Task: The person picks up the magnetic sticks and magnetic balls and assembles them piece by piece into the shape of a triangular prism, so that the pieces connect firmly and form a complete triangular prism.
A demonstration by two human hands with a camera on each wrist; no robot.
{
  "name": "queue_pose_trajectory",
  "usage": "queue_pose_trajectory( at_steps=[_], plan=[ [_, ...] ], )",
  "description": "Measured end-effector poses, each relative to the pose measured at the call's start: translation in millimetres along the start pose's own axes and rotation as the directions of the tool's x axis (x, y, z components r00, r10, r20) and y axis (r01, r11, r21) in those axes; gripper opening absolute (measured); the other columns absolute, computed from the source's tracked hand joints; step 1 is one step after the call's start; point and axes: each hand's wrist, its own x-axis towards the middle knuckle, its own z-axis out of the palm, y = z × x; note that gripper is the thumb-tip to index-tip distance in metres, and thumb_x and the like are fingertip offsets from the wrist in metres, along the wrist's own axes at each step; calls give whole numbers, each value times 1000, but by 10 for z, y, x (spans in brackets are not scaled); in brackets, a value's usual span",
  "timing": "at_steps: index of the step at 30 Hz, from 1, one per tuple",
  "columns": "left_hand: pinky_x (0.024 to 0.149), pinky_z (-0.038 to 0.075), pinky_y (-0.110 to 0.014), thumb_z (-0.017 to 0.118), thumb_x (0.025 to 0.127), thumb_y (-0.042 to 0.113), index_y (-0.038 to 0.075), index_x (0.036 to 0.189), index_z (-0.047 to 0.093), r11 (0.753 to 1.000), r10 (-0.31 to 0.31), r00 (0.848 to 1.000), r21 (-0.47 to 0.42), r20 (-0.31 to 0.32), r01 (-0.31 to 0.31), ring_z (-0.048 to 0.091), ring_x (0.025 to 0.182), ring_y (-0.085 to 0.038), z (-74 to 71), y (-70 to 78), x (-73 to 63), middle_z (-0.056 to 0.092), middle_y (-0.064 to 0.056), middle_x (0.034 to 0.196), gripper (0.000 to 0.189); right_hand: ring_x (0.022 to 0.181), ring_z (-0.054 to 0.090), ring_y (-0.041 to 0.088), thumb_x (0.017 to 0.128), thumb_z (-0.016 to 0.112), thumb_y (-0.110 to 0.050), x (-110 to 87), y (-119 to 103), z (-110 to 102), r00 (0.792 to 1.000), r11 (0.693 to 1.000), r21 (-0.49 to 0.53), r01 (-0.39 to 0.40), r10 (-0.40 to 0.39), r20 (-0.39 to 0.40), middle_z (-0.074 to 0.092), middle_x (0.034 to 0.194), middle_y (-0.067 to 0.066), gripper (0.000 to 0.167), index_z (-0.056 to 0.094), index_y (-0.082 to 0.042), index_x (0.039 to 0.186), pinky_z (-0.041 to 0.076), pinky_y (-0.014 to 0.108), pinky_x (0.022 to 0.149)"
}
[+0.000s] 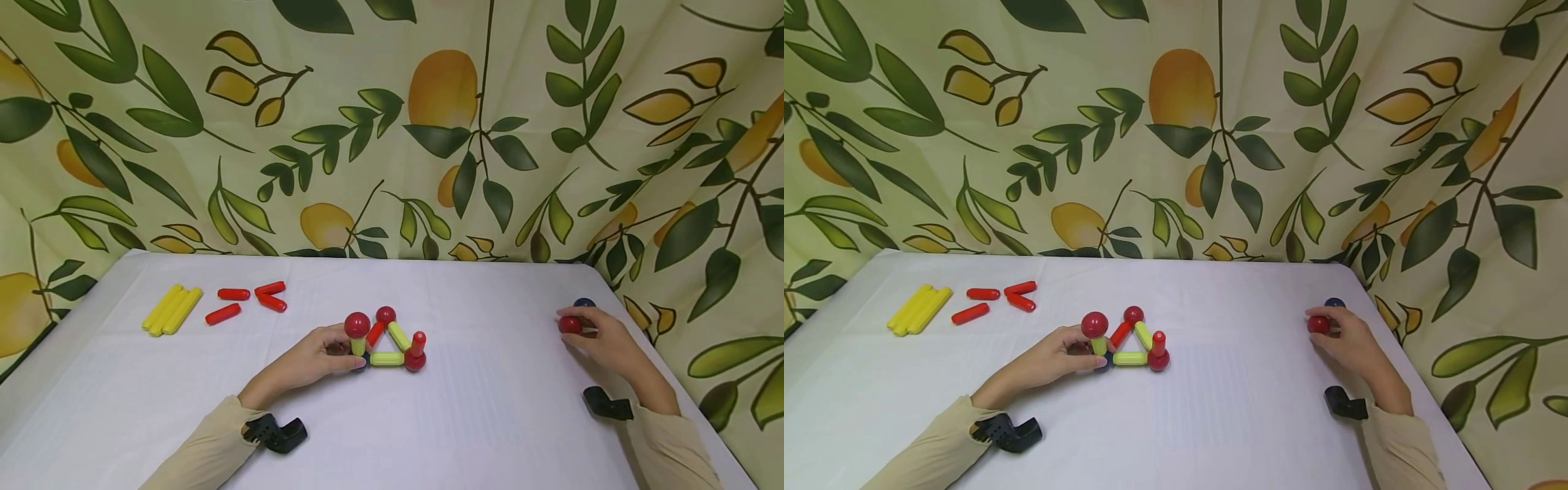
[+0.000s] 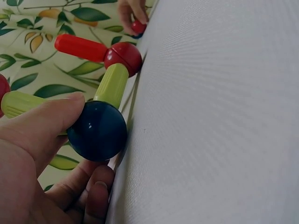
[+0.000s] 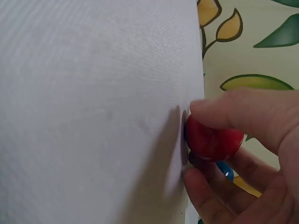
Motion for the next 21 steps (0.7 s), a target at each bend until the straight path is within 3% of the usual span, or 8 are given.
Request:
queue_pose_trajectory(
  at_steps=[4, 10, 15, 18, 21],
  plan=[
    [75, 45, -24, 71, 91, 26, 18, 105, 71, 1000, 7, 1000, -1, 3, -7, 54, 88, -16, -4, -2, 1, 58, 0, 91, 17, 106, 59, 49, 89, 71, -7, 6, 8, 1, 1000, 1000, -11, 0, 0, 1, 55, 123, 36, 42, 58, 5, 127, 60, 44, 77],
    [75, 45, -24, 71, 91, 26, 18, 105, 71, 1000, 7, 1000, -7, 5, -7, 54, 88, -17, -2, -1, 2, 59, 0, 91, 17, 103, 61, 44, 90, 73, -18, 15, -36, -17, 1000, 1000, -16, 4, -4, -31, 59, 119, 32, 46, 59, 4, 128, 52, 19, 69],
    [76, 45, -25, 71, 91, 27, 18, 105, 71, 1000, 6, 1000, -6, 7, -6, 54, 89, -17, -4, -4, 2, 59, 0, 91, 17, 97, 64, 37, 91, 73, -24, 22, -97, -53, 997, 999, -8, 34, -34, -66, 62, 117, 30, 48, 60, 2, 129, 48, 16, 66],
    [76, 44, -24, 71, 91, 26, 19, 105, 71, 1000, 17, 1000, -4, 6, -17, 54, 88, -16, -3, -9, 2, 59, 1, 90, 16, 89, 66, 18, 89, 74, -24, 22, -130, -70, 994, 998, -1, 58, -58, -94, 62, 118, 28, 47, 62, 0, 128, 48, 17, 65],
    [75, 45, -24, 71, 91, 26, 19, 105, 72, 1000, 26, 1000, -4, 4, -26, 54, 87, -16, -2, -12, 4, 59, 1, 90, 16, 82, 57, -4, 88, 76, -21, 19, -161, -76, 989, 996, 9, 86, -84, -122, 62, 117, 26, 44, 64, -1, 125, 49, 18, 63]
  ],
)
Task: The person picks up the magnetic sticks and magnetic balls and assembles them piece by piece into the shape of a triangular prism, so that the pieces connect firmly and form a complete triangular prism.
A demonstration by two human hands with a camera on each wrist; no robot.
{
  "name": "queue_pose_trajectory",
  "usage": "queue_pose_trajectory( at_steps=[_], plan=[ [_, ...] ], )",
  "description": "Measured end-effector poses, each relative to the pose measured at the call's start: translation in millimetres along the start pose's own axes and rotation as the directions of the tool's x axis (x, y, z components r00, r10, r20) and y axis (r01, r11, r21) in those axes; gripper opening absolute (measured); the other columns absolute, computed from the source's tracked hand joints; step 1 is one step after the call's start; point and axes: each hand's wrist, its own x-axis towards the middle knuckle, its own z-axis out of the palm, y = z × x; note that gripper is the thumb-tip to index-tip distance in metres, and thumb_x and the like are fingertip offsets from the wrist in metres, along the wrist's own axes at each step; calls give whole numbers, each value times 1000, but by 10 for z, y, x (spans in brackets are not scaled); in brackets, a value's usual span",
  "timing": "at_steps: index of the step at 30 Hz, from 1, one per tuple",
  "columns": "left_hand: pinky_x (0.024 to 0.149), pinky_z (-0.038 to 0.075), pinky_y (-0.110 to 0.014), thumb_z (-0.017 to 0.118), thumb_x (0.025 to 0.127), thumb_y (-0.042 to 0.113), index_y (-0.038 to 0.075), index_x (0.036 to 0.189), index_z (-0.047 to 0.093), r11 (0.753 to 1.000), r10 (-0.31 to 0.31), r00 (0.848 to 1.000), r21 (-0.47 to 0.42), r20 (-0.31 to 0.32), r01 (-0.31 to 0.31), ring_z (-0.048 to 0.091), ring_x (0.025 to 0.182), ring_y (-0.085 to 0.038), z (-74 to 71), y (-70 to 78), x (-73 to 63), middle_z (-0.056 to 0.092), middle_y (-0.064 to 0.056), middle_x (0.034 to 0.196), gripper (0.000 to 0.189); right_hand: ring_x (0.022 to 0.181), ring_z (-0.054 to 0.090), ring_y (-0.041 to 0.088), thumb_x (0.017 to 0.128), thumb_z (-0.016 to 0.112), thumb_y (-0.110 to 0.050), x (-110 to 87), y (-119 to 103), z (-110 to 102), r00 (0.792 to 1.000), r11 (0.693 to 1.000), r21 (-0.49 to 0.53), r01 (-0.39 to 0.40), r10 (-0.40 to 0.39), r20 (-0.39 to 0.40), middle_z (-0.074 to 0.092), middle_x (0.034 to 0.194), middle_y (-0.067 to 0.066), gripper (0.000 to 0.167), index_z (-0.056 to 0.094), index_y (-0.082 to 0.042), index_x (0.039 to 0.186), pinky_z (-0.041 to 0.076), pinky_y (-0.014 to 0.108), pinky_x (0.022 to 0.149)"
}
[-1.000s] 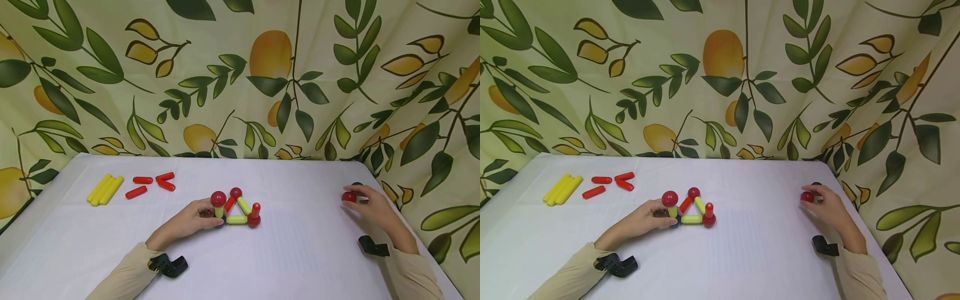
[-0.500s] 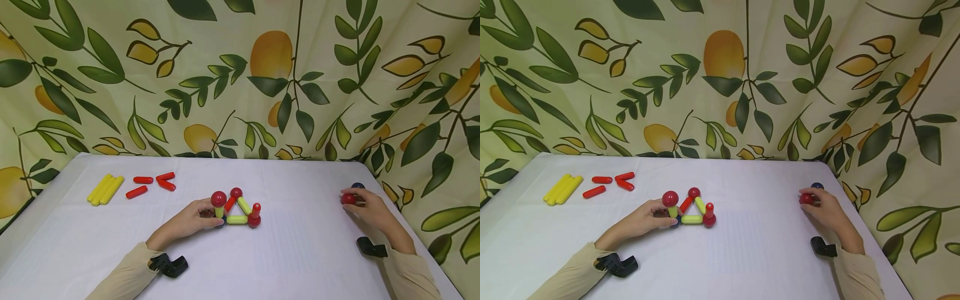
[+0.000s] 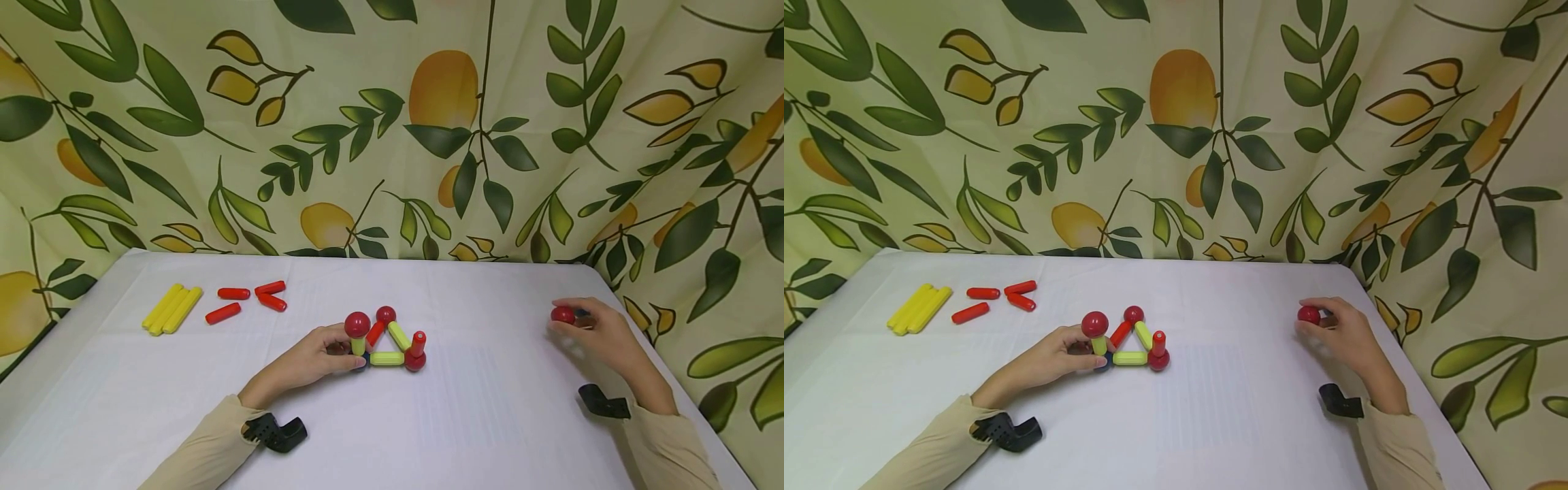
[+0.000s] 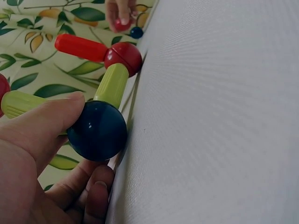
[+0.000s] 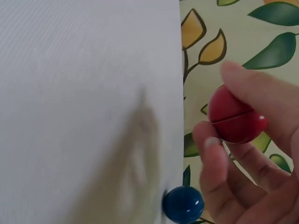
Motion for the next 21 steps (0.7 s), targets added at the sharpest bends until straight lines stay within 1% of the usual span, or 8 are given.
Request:
queue_pose_trajectory(
  at_steps=[1, 3, 7, 11, 15, 21],
  plan=[
    [75, 45, -24, 71, 91, 26, 19, 105, 72, 1000, 1, 1000, 0, 1, -1, 54, 87, -15, 1, -1, 2, 59, 1, 90, 16, 80, 54, -8, 87, 77, -21, -1, -12, 1, 1000, 1000, 5, 6, -6, -10, 62, 116, 25, 43, 65, -2, 124, 48, 19, 63],
    [76, 45, -24, 71, 91, 26, 19, 105, 72, 1000, -3, 1000, -3, 2, 3, 55, 88, -16, 2, -2, 3, 59, 1, 90, 16, 76, 51, -9, 87, 77, -19, -4, -38, 3, 999, 1000, 14, 20, -19, -27, 63, 113, 22, 41, 66, -2, 122, 48, 19, 61],
    [76, 45, -24, 71, 91, 25, 19, 106, 72, 1000, -11, 1000, -4, 5, 11, 54, 88, -16, 4, -1, 5, 59, 1, 91, 16, 71, 53, -2, 86, 78, -16, -7, -114, 14, 999, 999, 21, 35, -34, -42, 65, 104, 18, 37, 67, -3, 119, 47, 20, 57],
    [76, 45, -24, 71, 91, 25, 19, 105, 71, 1000, -6, 1000, -2, 5, 6, 54, 88, -16, 6, 1, 7, 59, 1, 91, 16, 68, 54, 2, 85, 78, -17, -1, -199, 31, 999, 999, 33, 24, -24, -22, 66, 100, 14, 37, 68, -4, 119, 46, 21, 55],
    [75, 45, -24, 71, 91, 25, 19, 105, 71, 1000, 2, 1000, -5, 6, -2, 55, 87, -16, 7, 0, 11, 59, 1, 90, 16, 70, 55, 2, 85, 78, -14, 11, -271, 63, 1000, 999, 45, 24, -24, 9, 67, 103, 15, 37, 67, -4, 119, 48, 20, 58],
    [76, 45, -24, 71, 91, 26, 19, 105, 71, 1000, 10, 1000, -5, 1, -10, 55, 89, -16, -5, -1, 0, 59, 1, 91, 16, 73, 58, -1, 88, 72, -5, 32, -374, 110, 992, 988, 110, 106, -113, 57, 69, 110, 21, 35, 65, 0, 122, 49, 19, 63]
  ],
)
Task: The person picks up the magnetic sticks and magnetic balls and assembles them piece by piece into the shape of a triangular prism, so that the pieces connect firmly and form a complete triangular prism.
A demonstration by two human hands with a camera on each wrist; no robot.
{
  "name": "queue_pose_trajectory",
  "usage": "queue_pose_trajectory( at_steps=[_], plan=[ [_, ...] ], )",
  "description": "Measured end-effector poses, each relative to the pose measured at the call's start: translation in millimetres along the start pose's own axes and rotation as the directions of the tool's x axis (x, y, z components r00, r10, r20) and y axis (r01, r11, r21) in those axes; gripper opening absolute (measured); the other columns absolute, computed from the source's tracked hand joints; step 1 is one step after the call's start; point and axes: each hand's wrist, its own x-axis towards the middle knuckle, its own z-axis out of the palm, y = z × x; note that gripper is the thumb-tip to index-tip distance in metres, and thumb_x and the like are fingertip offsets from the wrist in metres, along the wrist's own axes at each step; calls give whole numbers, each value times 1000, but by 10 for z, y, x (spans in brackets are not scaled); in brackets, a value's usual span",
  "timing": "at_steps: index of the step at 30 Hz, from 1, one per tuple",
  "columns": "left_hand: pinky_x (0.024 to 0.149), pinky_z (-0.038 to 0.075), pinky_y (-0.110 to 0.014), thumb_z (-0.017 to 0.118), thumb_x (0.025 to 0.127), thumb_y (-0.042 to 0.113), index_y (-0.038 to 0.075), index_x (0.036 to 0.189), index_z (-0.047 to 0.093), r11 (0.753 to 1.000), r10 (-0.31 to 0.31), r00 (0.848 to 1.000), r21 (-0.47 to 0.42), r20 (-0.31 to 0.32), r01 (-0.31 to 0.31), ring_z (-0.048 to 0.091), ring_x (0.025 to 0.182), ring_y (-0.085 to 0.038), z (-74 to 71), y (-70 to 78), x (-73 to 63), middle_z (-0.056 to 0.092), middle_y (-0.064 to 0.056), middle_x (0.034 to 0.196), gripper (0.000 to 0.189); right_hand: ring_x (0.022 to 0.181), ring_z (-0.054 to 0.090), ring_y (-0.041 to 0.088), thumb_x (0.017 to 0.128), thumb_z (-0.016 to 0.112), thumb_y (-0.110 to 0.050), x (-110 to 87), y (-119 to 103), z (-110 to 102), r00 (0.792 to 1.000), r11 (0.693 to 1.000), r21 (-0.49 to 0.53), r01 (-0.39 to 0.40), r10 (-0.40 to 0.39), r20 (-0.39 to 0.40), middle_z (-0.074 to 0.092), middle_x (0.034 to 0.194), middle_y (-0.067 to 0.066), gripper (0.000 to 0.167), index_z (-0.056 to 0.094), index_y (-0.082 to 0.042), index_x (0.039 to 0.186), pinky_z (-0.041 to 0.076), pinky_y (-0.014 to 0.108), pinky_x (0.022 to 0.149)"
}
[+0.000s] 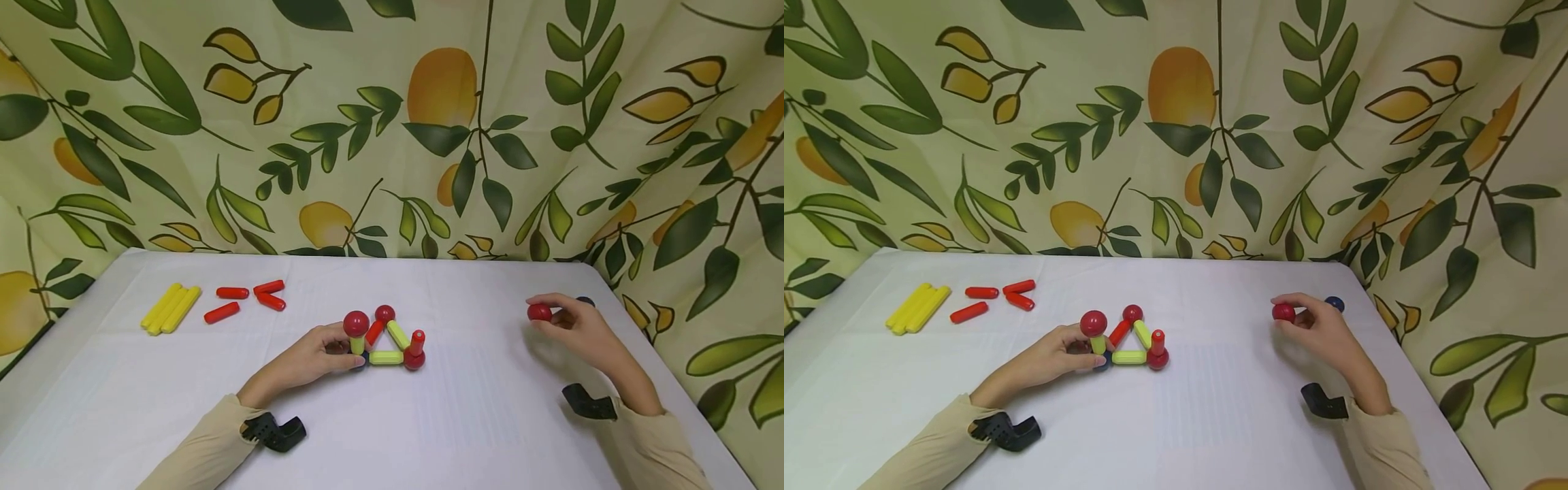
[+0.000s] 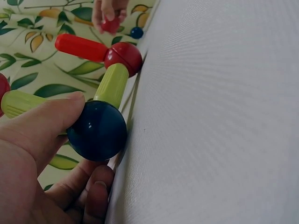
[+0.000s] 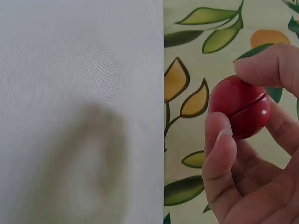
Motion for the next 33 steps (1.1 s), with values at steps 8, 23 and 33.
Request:
queue_pose_trajectory(
  at_steps=[8, 23, 33],
  plan=[
    [76, 45, -24, 71, 91, 26, 18, 105, 71, 1000, -2, 1000, -5, 3, 2, 54, 90, -18, -6, 2, -2, 59, 0, 91, 17, 74, 58, 1, 88, 74, -8, 53, -213, 78, 999, 1000, 18, 15, -16, 28, 68, 112, 20, 42, 61, 1, 126, 51, 19, 64],
    [75, 45, -24, 71, 91, 25, 18, 105, 71, 1000, -2, 1000, -1, 4, 2, 55, 88, -17, -13, 13, 5, 59, 0, 90, 16, 81, 62, 12, 85, 79, -19, 283, -646, 301, 991, 995, 36, 96, -99, 88, 69, 112, 10, 40, 67, -10, 121, 52, 20, 70],
    [74, 44, -24, 71, 91, 25, 18, 106, 71, 1000, -9, 1000, -1, 5, 9, 54, 87, -17, -11, 6, 2, 58, 0, 90, 16, 82, 61, 14, 83, 81, -18, 428, -891, 467, 982, 986, 57, 160, -165, 97, 68, 109, 5, 40, 68, -12, 120, 52, 22, 68]
  ],
)
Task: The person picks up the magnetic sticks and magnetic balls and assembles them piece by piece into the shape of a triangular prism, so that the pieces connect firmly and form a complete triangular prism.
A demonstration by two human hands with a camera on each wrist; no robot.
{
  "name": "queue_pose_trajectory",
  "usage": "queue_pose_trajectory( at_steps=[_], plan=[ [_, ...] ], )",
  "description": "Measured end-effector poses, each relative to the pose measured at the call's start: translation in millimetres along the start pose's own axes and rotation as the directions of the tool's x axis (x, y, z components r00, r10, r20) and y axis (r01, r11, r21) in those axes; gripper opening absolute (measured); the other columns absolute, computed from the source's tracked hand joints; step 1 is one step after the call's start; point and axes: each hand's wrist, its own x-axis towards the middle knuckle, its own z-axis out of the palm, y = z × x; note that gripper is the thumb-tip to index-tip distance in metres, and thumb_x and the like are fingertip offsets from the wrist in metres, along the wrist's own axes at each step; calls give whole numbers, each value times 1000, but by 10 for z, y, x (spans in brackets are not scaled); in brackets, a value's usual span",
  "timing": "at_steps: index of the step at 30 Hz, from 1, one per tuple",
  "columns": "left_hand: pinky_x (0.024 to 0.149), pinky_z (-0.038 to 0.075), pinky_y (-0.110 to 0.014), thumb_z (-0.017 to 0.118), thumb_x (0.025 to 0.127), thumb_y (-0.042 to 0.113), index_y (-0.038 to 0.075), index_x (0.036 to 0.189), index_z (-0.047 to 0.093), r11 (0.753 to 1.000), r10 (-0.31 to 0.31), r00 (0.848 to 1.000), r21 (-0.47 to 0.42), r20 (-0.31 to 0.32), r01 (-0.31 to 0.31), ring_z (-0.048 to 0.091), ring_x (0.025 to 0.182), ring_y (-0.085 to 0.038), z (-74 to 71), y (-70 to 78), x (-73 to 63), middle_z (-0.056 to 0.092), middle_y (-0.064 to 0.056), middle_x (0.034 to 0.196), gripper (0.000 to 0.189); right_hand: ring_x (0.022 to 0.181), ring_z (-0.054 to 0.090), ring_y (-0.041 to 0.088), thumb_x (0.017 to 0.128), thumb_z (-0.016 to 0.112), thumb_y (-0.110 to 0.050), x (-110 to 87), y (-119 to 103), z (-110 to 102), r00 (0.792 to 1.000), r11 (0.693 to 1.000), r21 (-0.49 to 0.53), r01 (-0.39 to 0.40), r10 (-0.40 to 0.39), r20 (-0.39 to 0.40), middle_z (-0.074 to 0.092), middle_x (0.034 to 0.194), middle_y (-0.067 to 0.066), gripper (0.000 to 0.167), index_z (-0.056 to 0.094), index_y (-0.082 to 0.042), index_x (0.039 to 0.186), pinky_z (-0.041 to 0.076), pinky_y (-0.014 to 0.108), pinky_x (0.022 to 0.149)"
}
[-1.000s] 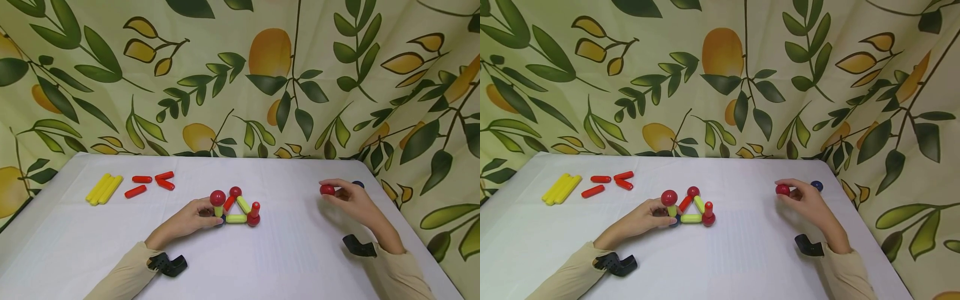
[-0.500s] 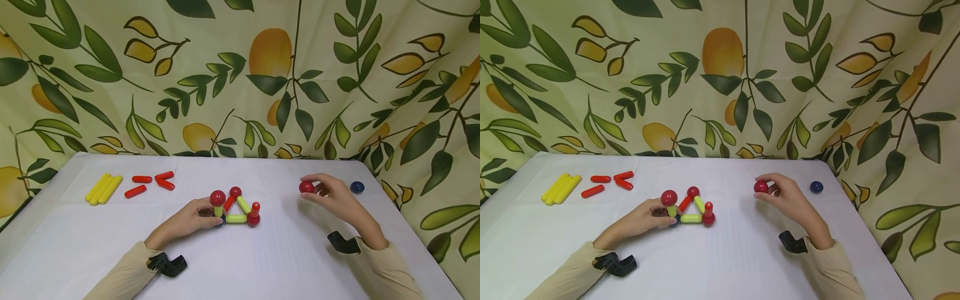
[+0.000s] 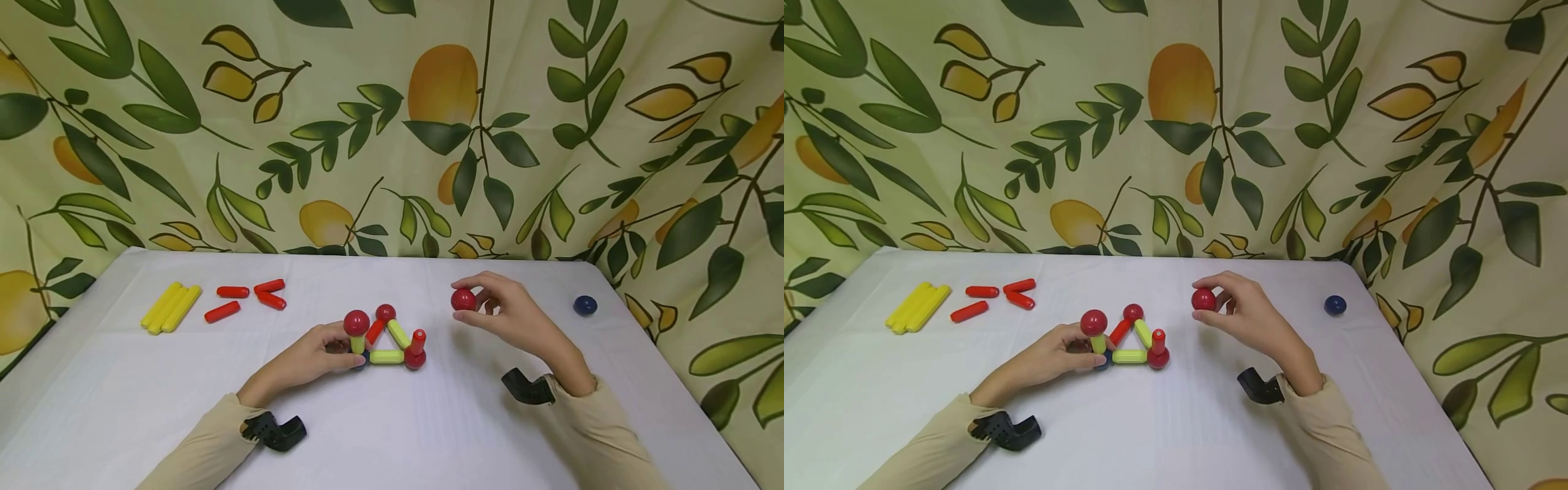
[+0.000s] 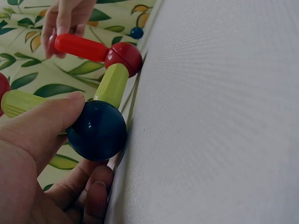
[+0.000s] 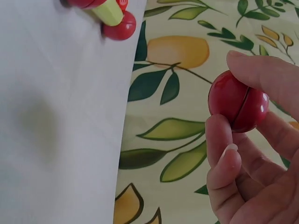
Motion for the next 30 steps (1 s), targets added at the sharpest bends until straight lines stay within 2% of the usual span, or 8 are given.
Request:
queue_pose_trajectory(
  at_steps=[6, 17, 24, 30],
  plan=[
    [75, 45, -24, 71, 91, 26, 19, 107, 71, 1000, -3, 1000, 0, 3, 3, 54, 88, -18, -2, 1, 8, 59, 0, 91, 17, 82, 61, 15, 82, 82, -16, 25, -75, 84, 1000, 1000, 22, -9, 9, 6, 69, 111, 7, 42, 67, -10, 120, 53, 23, 69],
    [75, 44, -25, 71, 91, 25, 19, 107, 71, 1000, -5, 1000, -12, 5, 5, 54, 88, -18, 3, -18, 7, 58, 0, 91, 17, 84, 63, 9, 82, 82, -21, 15, -156, 212, 996, 995, 32, 91, -91, -2, 69, 110, 1, 41, 70, -15, 121, 53, 23, 72],
    [76, 45, -25, 71, 91, 25, 20, 107, 71, 1000, -10, 1000, -7, 6, 10, 55, 90, -18, 6, -10, 10, 59, 0, 92, 17, 87, 66, 11, 80, 83, -14, -1, -240, 270, 990, 987, 88, 137, -135, -31, 71, 109, 2, 43, 67, -11, 120, 55, 22, 74],
    [76, 45, -25, 71, 91, 26, 20, 106, 71, 1000, -4, 1000, 2, 3, 4, 55, 89, -18, -3, -6, 7, 59, 1, 91, 17, 90, 63, 9, 80, 83, -14, -17, -315, 303, 985, 981, 94, 169, -170, 4, 71, 112, 0, 43, 67, -13, 119, 55, 23, 75]
  ],
)
